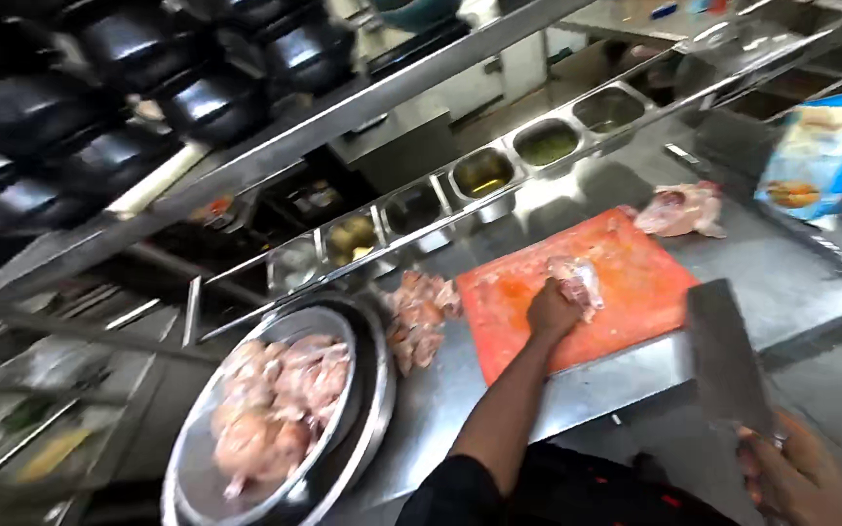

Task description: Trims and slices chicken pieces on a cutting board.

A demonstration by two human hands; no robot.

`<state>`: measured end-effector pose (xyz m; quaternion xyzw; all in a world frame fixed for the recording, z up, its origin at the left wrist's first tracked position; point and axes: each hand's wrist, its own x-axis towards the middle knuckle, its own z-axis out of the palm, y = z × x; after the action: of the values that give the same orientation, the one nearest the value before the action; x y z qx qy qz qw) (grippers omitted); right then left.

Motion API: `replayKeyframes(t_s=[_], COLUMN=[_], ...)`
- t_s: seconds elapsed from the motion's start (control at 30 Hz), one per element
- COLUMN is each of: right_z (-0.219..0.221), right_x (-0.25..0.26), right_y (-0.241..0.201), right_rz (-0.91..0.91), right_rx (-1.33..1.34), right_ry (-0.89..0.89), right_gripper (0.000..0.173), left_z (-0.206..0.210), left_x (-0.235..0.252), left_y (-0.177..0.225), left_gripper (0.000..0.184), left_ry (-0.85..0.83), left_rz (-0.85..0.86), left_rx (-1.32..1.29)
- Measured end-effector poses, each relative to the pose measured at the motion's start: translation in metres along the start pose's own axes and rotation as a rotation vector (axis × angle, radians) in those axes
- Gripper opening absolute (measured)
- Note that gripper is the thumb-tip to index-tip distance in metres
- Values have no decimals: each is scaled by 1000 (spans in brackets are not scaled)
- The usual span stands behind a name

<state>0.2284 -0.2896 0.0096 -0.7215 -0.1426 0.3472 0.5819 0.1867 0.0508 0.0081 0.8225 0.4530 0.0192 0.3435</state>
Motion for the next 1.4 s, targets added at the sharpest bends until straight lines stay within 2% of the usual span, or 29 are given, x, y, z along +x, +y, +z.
replayKeyframes(t_s=[0.17,0.23,0.33,0.43,0.47,0.53,0.6,0.67,0.83,0.93,1.0,1.07,1.13,1.2,1.23,1.33,1.37,1.4], right_z=[-3,0,2,5,6,8,6,2,-4,-6,-7,-11,-17,-22,-25,-33,-34,-35], right_x=[9,12,18,26,28,31,31,31,27,25,23,22,20,17,16,14,14,13], right_y=[7,0,-6,-14,-16,-17,-21,-24,-24,-22,-21,-19,-18,-18,-19,-19,-17,-17], right_rz=[7,22,-3,-34,-38,-58,-69,-74,-27,11,24,35,46,65,67,48,41,41], right_rx=[5,5,-12,-19,-17,-11,-4,-16,10,26,44,43,23,18,13,3,4,4], right_ry=[-48,-63,-100,-132,-126,-77,-30,-12,54,83,91,91,92,107,116,153,171,184], right_gripper=[23,20,22,22,24,28,29,26,26,28,27,29,32,34,33,35,35,34], left_z=[5,9,14,15,14,9,-2,-15,6,-1,-4,-11,-26,-42,-49,-48,-45,-42], left_x=[-2,-5,-4,-1,-2,-6,-19,-37,15,18,18,21,29,36,39,62,71,79], left_y=[-9,-11,-18,-25,-25,-17,0,10,-6,6,13,23,39,59,66,74,73,66], left_gripper=[24,19,31,31,37,70,84,76,44,28,24,25,24,21,20,15,15,18], left_ry=[-4,-32,-68,-13,24,32,-4,-46,-71,-94,-131,-263,-472,-535,-506,-328,-232,-128], left_rz=[215,280,352,370,349,255,157,145,262,278,258,238,250,289,309,307,296,293], left_rx=[88,187,289,194,129,3,-86,-168,-186,-232,-230,-153,-44,-67,-206,-850,-894,-782])
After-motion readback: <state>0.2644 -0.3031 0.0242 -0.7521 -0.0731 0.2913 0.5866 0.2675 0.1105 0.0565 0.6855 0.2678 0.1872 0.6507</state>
